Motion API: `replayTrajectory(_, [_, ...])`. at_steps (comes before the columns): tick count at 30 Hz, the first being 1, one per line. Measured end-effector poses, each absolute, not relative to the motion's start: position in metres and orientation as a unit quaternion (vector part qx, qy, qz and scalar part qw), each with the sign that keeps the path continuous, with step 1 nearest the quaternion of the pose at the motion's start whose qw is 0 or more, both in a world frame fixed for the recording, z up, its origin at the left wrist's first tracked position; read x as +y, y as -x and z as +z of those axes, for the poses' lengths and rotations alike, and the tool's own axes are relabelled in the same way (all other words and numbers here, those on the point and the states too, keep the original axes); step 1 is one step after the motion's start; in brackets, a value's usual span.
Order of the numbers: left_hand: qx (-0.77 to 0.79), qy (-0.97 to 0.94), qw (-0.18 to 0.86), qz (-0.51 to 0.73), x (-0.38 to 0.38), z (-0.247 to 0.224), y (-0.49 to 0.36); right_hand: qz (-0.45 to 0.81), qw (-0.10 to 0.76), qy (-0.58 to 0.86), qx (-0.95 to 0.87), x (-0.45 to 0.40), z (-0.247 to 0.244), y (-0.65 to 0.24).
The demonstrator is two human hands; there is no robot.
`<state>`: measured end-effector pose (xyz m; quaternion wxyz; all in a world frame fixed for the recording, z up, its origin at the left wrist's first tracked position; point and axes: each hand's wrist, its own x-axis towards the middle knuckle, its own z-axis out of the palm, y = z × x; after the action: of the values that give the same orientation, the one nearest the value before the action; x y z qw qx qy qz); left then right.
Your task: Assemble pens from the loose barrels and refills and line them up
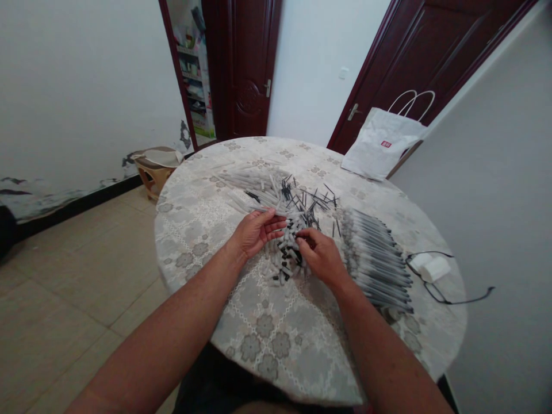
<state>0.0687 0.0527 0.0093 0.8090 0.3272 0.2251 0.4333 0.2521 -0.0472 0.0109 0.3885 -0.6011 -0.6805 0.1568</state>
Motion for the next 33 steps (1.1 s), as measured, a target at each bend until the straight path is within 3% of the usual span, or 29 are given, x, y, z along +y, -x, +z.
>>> replayTrajectory(3, [0.216, -0.347, 0.814, 0.413, 0.050, 0.010, -0.069, 0.282, 0.525, 0.589, -0.546, -0.042, 0.008, -0.253])
replayTrajectory(7, [0.212, -0.368, 0.818, 0.388, 0.045, 0.013, -0.070, 0.339, 0.585, 0.562, -0.477, -0.040, 0.009, -0.247])
replayTrajectory(26, [0.235, -0.405, 0.803, 0.369, 0.043, 0.011, -0.072, 0.337, 0.585, 0.552, -0.489, -0.041, 0.012, -0.242])
replayTrajectory(33, [0.256, -0.430, 0.780, 0.376, 0.042, 0.010, -0.074, 0.244, 0.570, 0.575, -0.534, -0.043, 0.007, -0.243])
